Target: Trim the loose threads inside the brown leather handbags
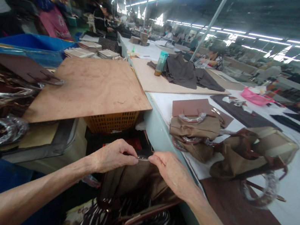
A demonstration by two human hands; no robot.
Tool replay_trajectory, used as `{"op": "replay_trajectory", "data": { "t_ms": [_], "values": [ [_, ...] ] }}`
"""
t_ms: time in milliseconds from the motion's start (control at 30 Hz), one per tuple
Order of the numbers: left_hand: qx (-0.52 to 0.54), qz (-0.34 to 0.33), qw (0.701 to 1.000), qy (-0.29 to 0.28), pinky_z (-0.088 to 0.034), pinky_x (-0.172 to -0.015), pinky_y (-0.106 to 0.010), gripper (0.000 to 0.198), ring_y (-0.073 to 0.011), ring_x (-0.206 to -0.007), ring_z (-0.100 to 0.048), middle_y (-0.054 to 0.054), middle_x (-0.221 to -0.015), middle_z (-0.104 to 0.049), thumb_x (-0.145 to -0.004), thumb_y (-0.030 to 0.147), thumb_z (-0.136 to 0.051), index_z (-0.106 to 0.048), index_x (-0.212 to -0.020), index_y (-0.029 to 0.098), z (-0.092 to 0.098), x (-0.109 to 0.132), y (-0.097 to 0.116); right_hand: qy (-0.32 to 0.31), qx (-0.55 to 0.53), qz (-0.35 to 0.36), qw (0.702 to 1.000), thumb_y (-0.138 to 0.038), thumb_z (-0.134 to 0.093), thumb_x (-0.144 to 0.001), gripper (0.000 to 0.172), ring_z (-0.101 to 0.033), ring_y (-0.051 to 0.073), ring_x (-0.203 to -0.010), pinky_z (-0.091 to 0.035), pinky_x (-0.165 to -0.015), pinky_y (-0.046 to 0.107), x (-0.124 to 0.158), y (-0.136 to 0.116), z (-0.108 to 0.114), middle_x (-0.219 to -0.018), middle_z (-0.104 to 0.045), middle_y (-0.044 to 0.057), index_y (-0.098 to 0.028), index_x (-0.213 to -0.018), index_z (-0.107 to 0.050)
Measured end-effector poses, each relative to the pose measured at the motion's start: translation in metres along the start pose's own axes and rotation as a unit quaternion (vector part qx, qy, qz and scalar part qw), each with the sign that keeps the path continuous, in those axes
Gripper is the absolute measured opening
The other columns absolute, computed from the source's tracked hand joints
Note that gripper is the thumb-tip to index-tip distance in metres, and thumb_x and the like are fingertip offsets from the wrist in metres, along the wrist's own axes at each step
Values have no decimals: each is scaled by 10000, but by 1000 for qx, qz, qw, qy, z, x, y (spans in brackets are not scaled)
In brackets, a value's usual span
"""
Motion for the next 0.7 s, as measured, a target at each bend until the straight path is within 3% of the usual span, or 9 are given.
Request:
{"op": "replay_trajectory", "data": {
  "t_ms": [233,433,700],
  "values": [
    [-48,-18,998,38,-377,-620,-206,292,-130,-658,-505,-3,-688,-603,-795,332,-467,-668,-749,125,-3,2,0,25,1,3,1000,-383,-402,-868,378,-415,113,-586,-238,-539,230,1,6,-2,-571,-506,-28,-173,-577,-521],
    [-43,-40,998,37,-354,-580,-199,265,-118,-637,-499,7,-674,-597,-805,294,-466,-670,-755,131,-3,3,0,-44,-82,53,994,-326,-507,-807,165,-507,126,-710,-307,-614,206,7,4,-1,-711,-585,-49,-226,-806,-637],
    [-34,-50,997,43,-364,-606,-203,249,-118,-652,-507,2,-692,-603,-803,291,-488,-673,-754,132,-4,8,0,-30,-52,57,997,-273,-482,-807,209,-438,93,-595,-264,-553,206,8,2,-2,-554,-435,-65,-188,-631,-555]
  ]
}}
Point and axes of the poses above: each hand's wrist, its own x-axis away from the middle knuckle, its own z-axis out of the back of the hand, y = z × x, the point moved 4 cm from there along -x, towards the middle knuckle
